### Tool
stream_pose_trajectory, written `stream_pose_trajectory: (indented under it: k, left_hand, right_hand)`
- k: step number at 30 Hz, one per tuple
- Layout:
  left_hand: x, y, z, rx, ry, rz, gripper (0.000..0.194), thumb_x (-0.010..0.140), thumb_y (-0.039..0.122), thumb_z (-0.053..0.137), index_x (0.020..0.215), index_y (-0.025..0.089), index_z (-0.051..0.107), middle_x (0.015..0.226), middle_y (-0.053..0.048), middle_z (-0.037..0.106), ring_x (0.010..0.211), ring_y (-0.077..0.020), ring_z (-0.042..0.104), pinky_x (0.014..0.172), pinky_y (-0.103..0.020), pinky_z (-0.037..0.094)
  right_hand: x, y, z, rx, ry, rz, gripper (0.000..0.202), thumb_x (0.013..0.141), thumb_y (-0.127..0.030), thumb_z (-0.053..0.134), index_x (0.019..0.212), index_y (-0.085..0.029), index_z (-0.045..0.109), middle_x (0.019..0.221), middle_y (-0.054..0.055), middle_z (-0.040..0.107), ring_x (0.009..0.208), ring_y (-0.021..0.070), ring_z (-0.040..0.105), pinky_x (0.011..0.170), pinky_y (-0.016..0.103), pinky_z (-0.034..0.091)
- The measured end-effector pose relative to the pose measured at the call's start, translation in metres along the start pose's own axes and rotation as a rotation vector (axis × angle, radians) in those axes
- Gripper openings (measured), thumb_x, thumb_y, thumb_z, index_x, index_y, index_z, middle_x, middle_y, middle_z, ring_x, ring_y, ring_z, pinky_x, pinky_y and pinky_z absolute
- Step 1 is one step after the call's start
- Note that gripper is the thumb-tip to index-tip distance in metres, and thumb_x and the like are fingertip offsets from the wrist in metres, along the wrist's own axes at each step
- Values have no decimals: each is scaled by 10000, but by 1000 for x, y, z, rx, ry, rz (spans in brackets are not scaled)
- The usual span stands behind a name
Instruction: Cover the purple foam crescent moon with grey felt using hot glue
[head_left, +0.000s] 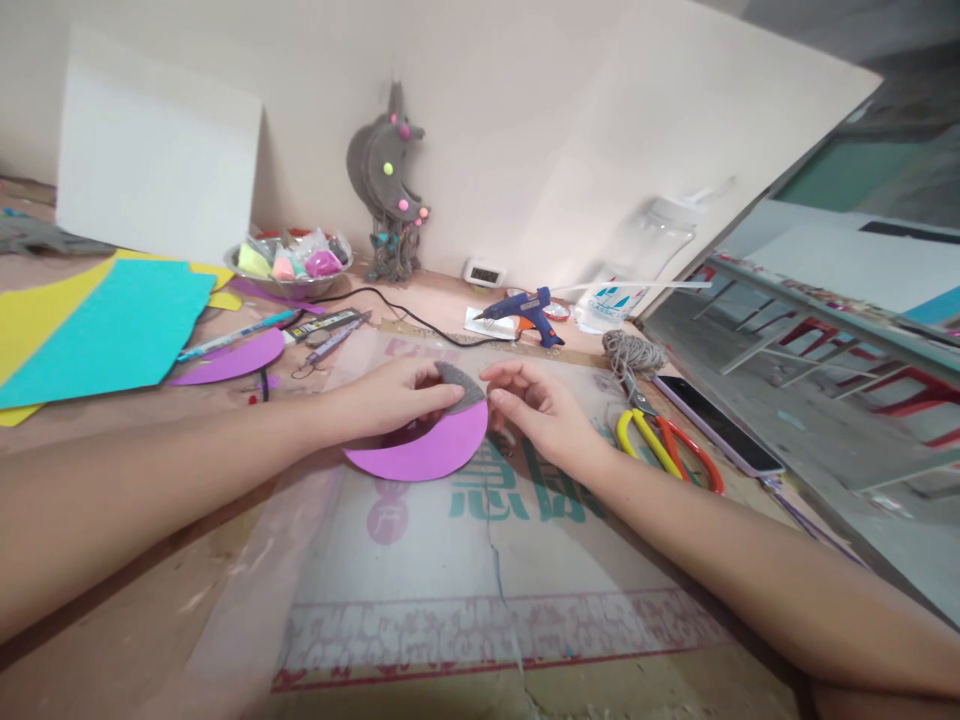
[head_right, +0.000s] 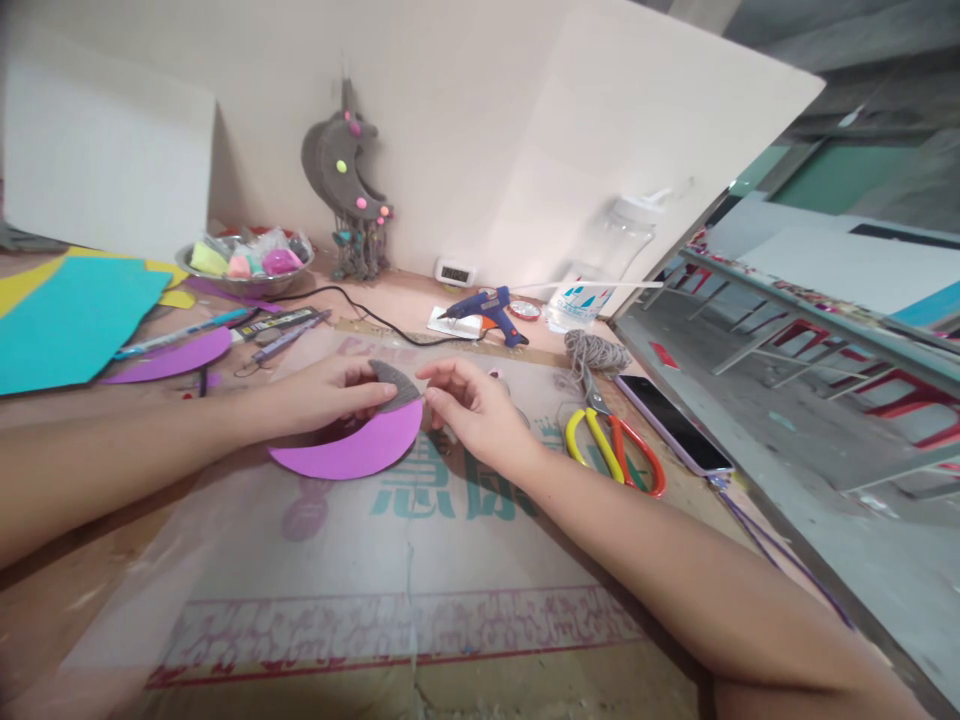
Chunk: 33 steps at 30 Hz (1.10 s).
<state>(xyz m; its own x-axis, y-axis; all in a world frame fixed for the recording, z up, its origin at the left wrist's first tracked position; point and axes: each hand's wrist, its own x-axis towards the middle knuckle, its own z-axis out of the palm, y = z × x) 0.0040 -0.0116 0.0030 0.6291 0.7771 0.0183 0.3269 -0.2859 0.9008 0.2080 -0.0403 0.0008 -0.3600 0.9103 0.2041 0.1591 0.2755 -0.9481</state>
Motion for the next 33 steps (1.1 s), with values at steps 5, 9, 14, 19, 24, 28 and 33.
stream_pose_trajectory:
  k: [5, 9, 14, 19, 24, 28, 33]
  left_hand:
    - [-1, 2, 0, -10, -7, 7, 249, 840, 377, 473, 701, 170, 481, 551, 55, 456, 465, -70, 421, 427, -197, 316]
    - [-2, 4, 0, -28, -14, -2, 246, 841, 371, 468, 700, 170, 481, 539, 59, 444, 452, -66, 410, 416, -192, 309]
    - [-3, 7, 0, -20, -3, -15, 255, 834, 368, 478, 676, 168, 473, 536, 54, 458, 447, -64, 417, 416, -191, 310]
    - [-3, 6, 0, 4, -9, -39, 278, 836, 379, 469, 652, 171, 463, 517, 52, 455, 436, -68, 412, 411, -199, 303]
    - [-2, 4, -2, 39, -22, -17, 300, 840, 379, 463, 630, 164, 474, 512, 42, 469, 443, -70, 421, 422, -202, 309]
    - [-2, 1, -2, 36, -31, 5, 308, 842, 387, 462, 632, 163, 487, 509, 38, 475, 447, -76, 433, 427, -207, 316]
    - [-1, -1, -1, -27, -18, 25, 290, 844, 398, 474, 680, 160, 497, 532, 45, 473, 454, -68, 426, 432, -198, 313]
  right_hand:
    - [0, -1, 1, -48, 16, 24, 214, 805, -332, 596, 964, -197, 548, 803, 5, 587, 617, 91, 517, 564, 237, 440]
    - [1, 3, 0, -104, 23, 56, 243, 806, -360, 595, 978, -193, 561, 825, 14, 608, 668, 112, 547, 625, 263, 454]
    - [3, 7, -3, -251, 58, 53, 187, 800, -352, 598, 882, -185, 616, 784, 10, 607, 692, 123, 537, 649, 271, 443]
    - [3, 5, -3, -340, 59, 0, 170, 821, -347, 566, 808, -186, 622, 740, 2, 587, 640, 115, 506, 573, 249, 406]
    - [2, 2, -2, -395, 83, -29, 163, 835, -329, 545, 773, -194, 610, 677, -4, 558, 615, 116, 493, 546, 245, 397]
    - [1, 3, -2, -374, 84, -8, 176, 838, -355, 543, 776, -201, 603, 628, -13, 530, 580, 116, 479, 509, 241, 383]
    - [0, 2, -2, -322, 81, 16, 224, 864, -397, 503, 888, -204, 614, 622, -20, 509, 553, 109, 456, 495, 236, 365]
